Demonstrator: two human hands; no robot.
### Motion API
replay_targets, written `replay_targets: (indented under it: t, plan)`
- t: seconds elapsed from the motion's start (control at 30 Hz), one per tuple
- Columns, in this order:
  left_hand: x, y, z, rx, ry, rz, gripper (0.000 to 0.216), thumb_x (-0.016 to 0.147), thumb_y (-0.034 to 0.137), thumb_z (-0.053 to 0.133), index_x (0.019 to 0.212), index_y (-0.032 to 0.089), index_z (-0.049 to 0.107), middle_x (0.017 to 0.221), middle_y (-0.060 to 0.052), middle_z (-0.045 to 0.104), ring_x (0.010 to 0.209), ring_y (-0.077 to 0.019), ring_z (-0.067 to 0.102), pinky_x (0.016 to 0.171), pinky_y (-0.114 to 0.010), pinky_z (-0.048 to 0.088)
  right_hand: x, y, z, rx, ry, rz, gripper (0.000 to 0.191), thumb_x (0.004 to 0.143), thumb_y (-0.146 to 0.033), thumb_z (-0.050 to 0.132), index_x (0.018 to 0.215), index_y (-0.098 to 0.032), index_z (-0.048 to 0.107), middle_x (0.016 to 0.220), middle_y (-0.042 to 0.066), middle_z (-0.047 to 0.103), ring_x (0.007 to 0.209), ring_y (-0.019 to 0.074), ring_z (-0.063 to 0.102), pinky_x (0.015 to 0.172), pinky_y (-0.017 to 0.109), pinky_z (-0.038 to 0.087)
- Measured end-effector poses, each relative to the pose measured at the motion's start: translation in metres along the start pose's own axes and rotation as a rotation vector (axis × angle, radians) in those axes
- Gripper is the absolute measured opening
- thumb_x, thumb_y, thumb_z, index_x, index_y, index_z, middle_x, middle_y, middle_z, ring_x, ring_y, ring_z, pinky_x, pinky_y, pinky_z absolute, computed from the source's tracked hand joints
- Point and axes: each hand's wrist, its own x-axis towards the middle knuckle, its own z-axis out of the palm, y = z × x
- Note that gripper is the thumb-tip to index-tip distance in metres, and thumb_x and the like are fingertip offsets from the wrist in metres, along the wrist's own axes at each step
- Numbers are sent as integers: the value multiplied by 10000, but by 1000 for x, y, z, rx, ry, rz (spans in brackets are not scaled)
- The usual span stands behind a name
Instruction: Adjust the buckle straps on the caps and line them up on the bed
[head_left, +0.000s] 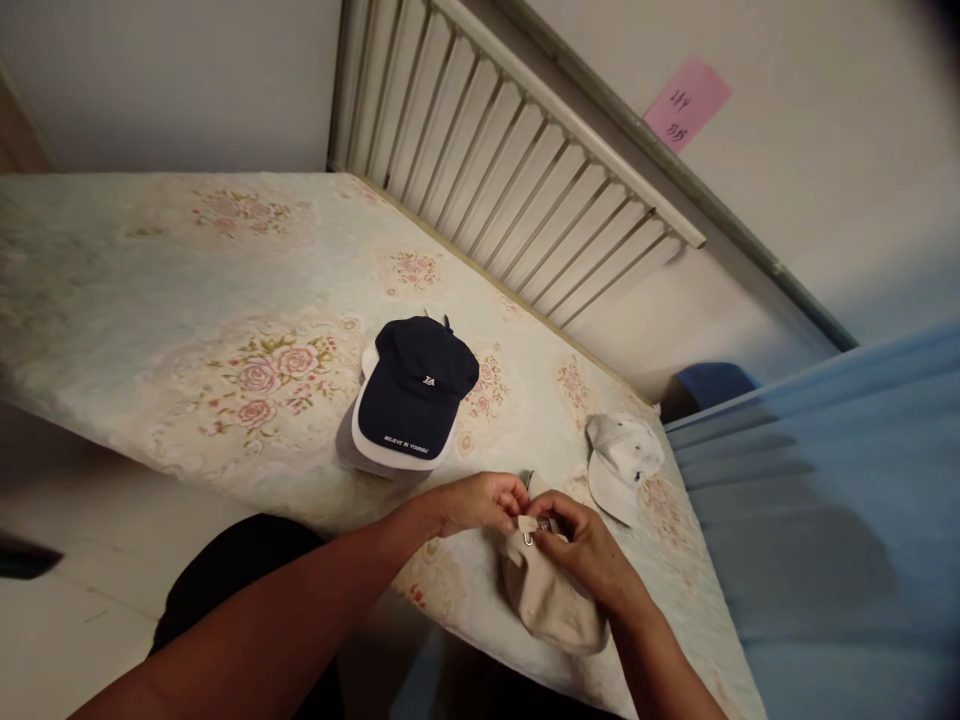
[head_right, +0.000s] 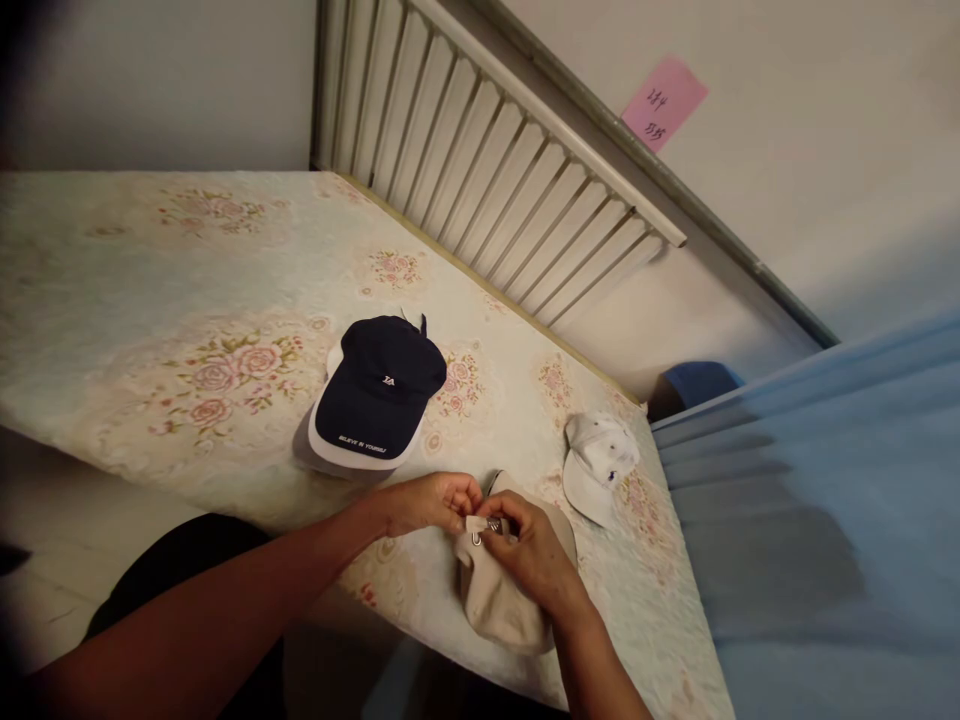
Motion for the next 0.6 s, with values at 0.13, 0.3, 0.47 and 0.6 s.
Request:
replay_targets:
  t: [0.13,0.3,0.47,0.6]
  plan:
    - [-1,-2,-1,-10,-70,-35,389,564,95,683,927,160,558,776,24,641,680,-97,571,678,-235,400,1,11,-2,123,-51,66,150,746,-297,631,845,-184,632,737,-17,589,671,124,503,620,245,391]
    - [-1,-2,2,53,-43,-60,398,538,92,693,889,174,525,703,63,622,617,-87,546,614,-210,372,5,16,6,175,-54,50,155,734,-255,644,870,-184,622,794,-5,611,735,138,539,686,261,414]
    - [-4,4,6,122,31,-113,309,524,100,683,797,163,552,667,67,603,591,-79,520,601,-207,362,-6,2,5,-89,119,-11,201,732,-235,629,929,-213,655,919,37,665,845,195,588,788,324,442]
    - [-5,5,6,128,69,-113,272,544,105,652,806,155,601,694,45,622,609,-88,524,597,-209,357,-47,-15,6,-92,410,9,183,771,-346,624,920,-247,660,995,68,676,966,249,593,875,371,430]
